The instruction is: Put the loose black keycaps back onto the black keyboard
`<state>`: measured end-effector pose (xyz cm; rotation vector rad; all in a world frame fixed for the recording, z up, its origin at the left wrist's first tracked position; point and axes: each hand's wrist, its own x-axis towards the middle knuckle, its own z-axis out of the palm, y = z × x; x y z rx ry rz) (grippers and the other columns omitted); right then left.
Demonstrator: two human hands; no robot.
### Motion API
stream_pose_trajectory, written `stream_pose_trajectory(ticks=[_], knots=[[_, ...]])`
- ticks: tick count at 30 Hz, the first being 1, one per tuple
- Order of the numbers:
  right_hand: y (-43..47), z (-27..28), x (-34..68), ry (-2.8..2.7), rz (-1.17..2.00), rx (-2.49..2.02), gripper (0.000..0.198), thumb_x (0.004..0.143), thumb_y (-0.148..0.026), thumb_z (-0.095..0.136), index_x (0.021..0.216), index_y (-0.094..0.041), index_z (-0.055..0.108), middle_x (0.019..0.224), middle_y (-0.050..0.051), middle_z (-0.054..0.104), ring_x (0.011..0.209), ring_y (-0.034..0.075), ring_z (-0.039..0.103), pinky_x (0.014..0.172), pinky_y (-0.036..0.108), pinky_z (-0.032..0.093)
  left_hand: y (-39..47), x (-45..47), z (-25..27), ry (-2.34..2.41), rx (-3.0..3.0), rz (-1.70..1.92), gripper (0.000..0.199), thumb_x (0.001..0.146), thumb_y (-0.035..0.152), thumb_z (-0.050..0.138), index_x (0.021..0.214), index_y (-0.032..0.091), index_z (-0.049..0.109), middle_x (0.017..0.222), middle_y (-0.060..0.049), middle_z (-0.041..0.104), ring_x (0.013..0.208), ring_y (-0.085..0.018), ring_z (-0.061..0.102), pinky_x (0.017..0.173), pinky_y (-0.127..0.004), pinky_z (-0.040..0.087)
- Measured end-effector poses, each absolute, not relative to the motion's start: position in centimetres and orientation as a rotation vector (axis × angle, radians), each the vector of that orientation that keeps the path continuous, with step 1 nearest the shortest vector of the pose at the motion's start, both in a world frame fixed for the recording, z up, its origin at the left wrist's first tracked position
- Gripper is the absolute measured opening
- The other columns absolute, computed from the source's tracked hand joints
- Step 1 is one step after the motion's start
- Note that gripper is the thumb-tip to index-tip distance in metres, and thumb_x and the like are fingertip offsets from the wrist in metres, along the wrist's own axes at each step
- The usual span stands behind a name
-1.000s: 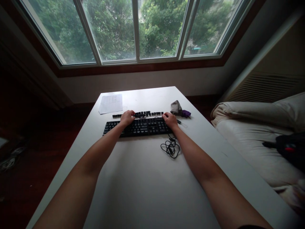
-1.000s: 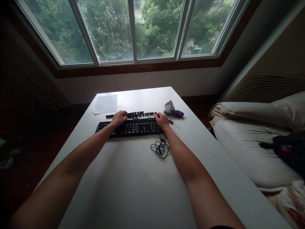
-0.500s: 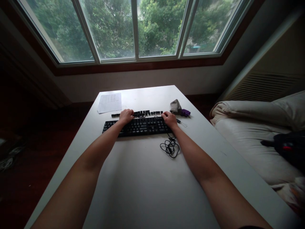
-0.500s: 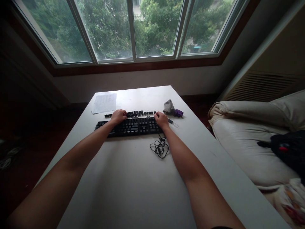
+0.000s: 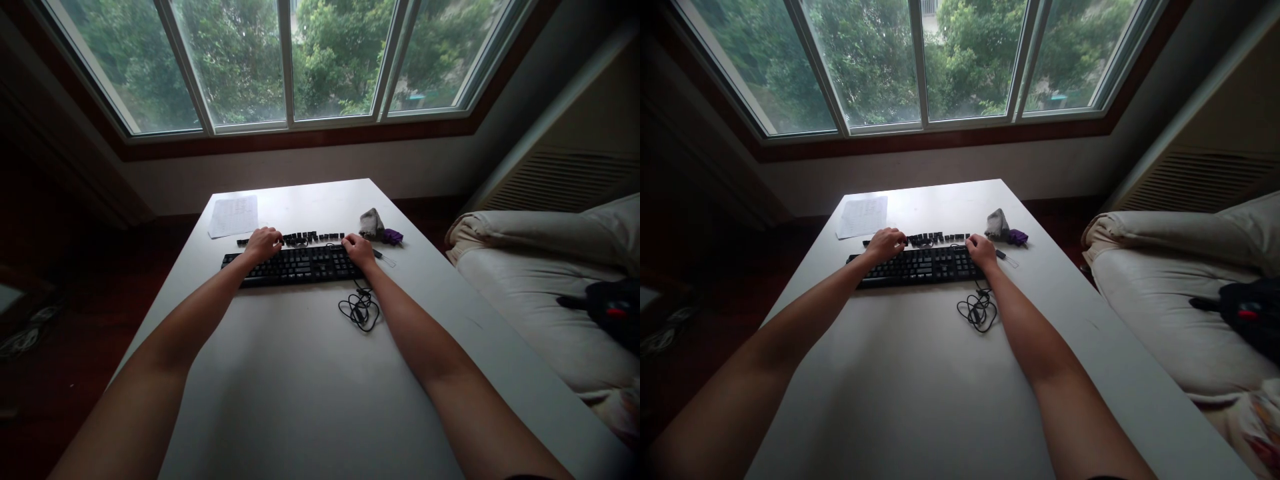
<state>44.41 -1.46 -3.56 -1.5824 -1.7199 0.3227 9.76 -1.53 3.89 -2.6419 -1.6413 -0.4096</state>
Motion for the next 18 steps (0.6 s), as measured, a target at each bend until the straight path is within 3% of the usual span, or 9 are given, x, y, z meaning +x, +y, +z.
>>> stream_pose_trajectory(ticks=[7,18], knots=[[-1.5,-3.6,44.5,-1.723,0.311,-1.587,0.029,0.089,-0.043,0.050,0.085,-0.021,0.070,0.083,0.005,0.071,0.078,0.021,0.061,0.075,0.029,0.043,-2.8,9.5,4.7,-1.639,-2.906,-0.359,0.023,0.083,0.031,0.060,0.097,0.024,0.076,0.094,-0.003,0.072,0.084,-0.020,0.064,0.076,-0.030,0.048],[-1.4,-3.7,44.5,-1.708,0.321,-1.567,0.029,0.089,-0.043,0.051,0.084,-0.021,0.070,0.082,0.005,0.070,0.078,0.021,0.061,0.075,0.029,0.043,-3.2,9.2,4.2,-1.509,-2.867,-0.185,0.023,0.086,0.033,0.059,0.099,0.024,0.076,0.096,-0.004,0.073,0.087,-0.021,0.065,0.075,-0.030,0.047]])
